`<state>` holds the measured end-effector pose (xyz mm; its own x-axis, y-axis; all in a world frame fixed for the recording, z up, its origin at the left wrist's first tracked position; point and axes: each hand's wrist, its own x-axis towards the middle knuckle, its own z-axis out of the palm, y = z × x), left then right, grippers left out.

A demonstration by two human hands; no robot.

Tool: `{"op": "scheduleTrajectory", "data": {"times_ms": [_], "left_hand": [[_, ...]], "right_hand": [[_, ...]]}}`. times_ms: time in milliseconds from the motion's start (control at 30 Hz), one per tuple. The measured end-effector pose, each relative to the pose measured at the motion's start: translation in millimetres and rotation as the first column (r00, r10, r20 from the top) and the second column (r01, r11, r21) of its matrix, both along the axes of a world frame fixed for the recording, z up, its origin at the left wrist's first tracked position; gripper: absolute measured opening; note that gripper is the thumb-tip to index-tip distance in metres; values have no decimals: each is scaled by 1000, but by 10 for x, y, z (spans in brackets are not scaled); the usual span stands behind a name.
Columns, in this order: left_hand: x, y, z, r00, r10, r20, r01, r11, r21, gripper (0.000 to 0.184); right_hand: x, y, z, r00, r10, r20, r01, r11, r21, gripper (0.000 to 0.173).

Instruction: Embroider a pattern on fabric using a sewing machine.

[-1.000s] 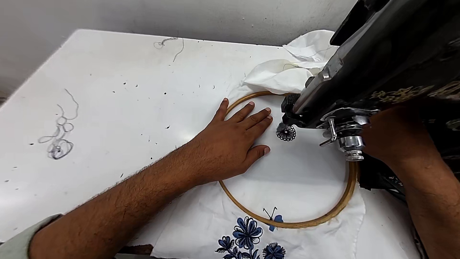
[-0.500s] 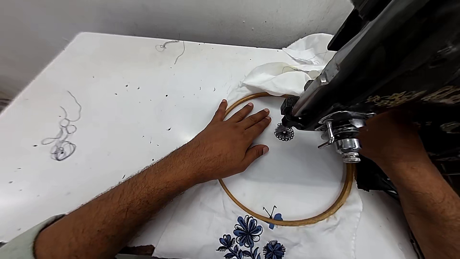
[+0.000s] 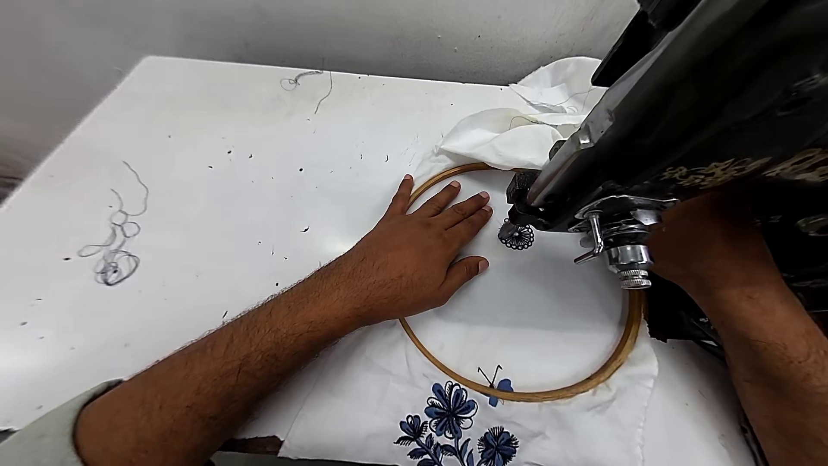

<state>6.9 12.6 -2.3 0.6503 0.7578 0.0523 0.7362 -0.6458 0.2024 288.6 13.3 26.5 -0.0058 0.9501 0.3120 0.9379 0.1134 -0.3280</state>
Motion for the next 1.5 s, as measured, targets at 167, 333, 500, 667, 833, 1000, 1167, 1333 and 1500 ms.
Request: {"op": "scheduleTrajectory", "data": {"times_ms": [167, 333, 500, 667, 833, 1000, 1167, 1333, 1500], "left_hand": [[-11, -39, 44, 999, -11, -34, 10, 999, -35, 65], [-22, 12, 22, 1000, 1, -20, -1, 1000, -22, 65], [16, -29, 25, 1000, -12, -20, 12, 1000, -21, 65], [-20, -12, 33, 1000, -6, -22, 5, 999, -32, 65], [4, 4, 4, 1000, -6, -1, 6, 1000, -9, 64], [10, -44, 39, 999, -10, -34, 9, 1000, -28, 65], [17, -74, 62, 999, -19, -43, 18, 999, -34, 65], [-11, -60, 61, 999, -10, -45, 8, 999, -44, 65], [16, -52, 43, 999, -9, -34, 8, 1000, -25, 65]], "right_hand": [[-57, -61, 69, 997, -75, -7, 74, 993, -93, 26], [-23, -7, -6, 1000, -1, -7, 1, 1000, 24, 32], [-51, -57, 98, 996, -89, 10, 90, 987, -131, 26], [-46, -49, 32, 999, -33, 10, 33, 999, -31, 29], [-1, -14, 8, 1000, -3, 26, 3, 1000, -3, 29], [-37, -40, 74, 995, -93, 28, 96, 987, -125, 29], [-58, -58, 131, 993, -108, 53, 116, 977, -177, 30], [-53, -68, 80, 997, -62, 43, 67, 992, -105, 30], [-34, -48, 70, 997, -48, 55, 53, 995, -87, 28]]}}
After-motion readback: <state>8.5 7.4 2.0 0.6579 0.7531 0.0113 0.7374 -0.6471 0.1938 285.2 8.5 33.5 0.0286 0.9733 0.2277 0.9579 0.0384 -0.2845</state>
